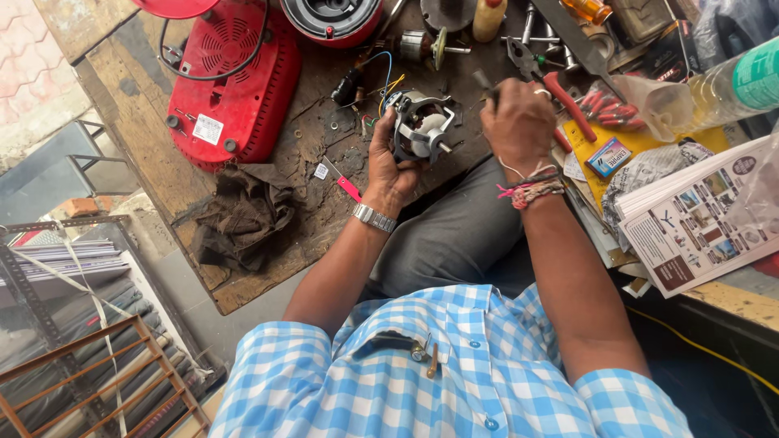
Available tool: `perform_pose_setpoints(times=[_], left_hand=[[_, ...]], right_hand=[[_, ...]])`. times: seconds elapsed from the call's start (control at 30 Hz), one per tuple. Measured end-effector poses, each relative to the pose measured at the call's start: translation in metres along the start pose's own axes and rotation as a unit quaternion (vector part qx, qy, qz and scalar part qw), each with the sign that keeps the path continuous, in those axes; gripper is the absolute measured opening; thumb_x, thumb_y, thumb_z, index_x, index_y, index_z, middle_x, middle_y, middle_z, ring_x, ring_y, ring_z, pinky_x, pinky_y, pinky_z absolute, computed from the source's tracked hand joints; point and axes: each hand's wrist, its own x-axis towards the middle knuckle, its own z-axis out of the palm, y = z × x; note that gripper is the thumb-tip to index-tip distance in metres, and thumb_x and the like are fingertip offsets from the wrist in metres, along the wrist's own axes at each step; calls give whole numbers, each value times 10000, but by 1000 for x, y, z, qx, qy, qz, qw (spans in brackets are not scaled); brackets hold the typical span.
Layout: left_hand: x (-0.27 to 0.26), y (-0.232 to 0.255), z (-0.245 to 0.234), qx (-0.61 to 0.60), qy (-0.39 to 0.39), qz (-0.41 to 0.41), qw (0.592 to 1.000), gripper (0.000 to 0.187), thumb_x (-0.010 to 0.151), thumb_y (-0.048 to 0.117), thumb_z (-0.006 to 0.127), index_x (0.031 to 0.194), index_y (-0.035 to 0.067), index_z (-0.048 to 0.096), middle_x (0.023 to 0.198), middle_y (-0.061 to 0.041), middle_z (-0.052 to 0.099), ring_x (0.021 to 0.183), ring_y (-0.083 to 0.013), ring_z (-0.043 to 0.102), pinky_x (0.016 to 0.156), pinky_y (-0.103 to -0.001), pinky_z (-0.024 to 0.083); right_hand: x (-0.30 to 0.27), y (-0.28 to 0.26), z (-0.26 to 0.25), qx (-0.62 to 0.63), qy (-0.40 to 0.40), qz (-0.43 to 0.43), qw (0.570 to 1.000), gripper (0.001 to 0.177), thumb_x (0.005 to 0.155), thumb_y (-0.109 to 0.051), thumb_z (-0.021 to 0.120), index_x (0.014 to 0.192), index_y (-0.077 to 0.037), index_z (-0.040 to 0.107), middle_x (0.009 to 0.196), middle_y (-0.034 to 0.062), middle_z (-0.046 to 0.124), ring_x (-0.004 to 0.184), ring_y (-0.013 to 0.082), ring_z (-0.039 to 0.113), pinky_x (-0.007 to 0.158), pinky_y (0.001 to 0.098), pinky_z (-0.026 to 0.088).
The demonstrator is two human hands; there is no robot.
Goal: The person sits on the floor and repairs a small electrical motor using a screwdriver and pliers. They manipulate the motor's internal components, tighten screws, and adjust parts while holding the device in their hands.
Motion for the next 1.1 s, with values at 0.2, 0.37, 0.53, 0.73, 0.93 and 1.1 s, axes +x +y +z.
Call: perform_pose_setpoints(times=[0.2, 0.37, 0.53, 0.73, 0.93, 1.1], left_hand=[[-1, -1, 5, 32, 16, -2, 999, 531, 802, 491, 769, 1194, 144, 675, 1105, -77, 732, 981, -256, 726, 810, -490, 617], [-2, -6, 3, 51, 17, 23, 998, 487, 835, 465, 784, 1179, 143, 663, 1065, -54, 723, 914, -217, 731, 767, -469, 634], [-4, -6, 7, 51, 13, 32, 998, 472, 819, 450, 789, 1167, 163, 649, 1043, -37, 726, 880, -198, 728, 699, -414, 638], [-7, -5, 10, 71, 28, 43, 996, 457, 822, 457, 794, 1153, 188, 626, 1042, -38, 702, 868, -193, 725, 646, -385, 615], [-12, -3, 16, 68, 29, 36, 997, 514, 809, 458, 778, 1200, 181, 593, 1071, -56, 698, 900, -207, 737, 686, -426, 664], [-8, -10, 13, 88, 25, 71, 993, 534, 812, 469, 775, 1211, 195, 548, 1066, -47, 684, 891, -198, 732, 641, -413, 643]], right_hand=[[-24, -23, -37, 388, 110, 73, 912, 133, 931, -37, 741, 1033, -25, 658, 875, 70, 715, 766, 164, 710, 690, 292, 564], [-55, -70, -59, 450, 90, 92, 884, 164, 959, -53, 774, 1103, -3, 712, 901, 49, 721, 770, 96, 671, 656, 243, 526], [-54, -77, -61, 444, 74, 138, 882, 176, 968, -66, 788, 1122, 1, 734, 874, 40, 746, 750, 69, 659, 643, 228, 520], [-47, -68, -56, 455, 39, 136, 879, 176, 965, -58, 791, 1121, 7, 743, 884, 48, 744, 760, 62, 657, 639, 226, 517], [-33, -70, -83, 347, 42, -27, 936, 167, 953, -24, 756, 1119, -10, 739, 1037, 130, 746, 959, 238, 722, 811, 326, 584], [-27, -77, -96, 213, 11, -38, 976, 152, 955, -95, 794, 1061, 5, 751, 918, 129, 728, 829, 265, 685, 720, 387, 547]])
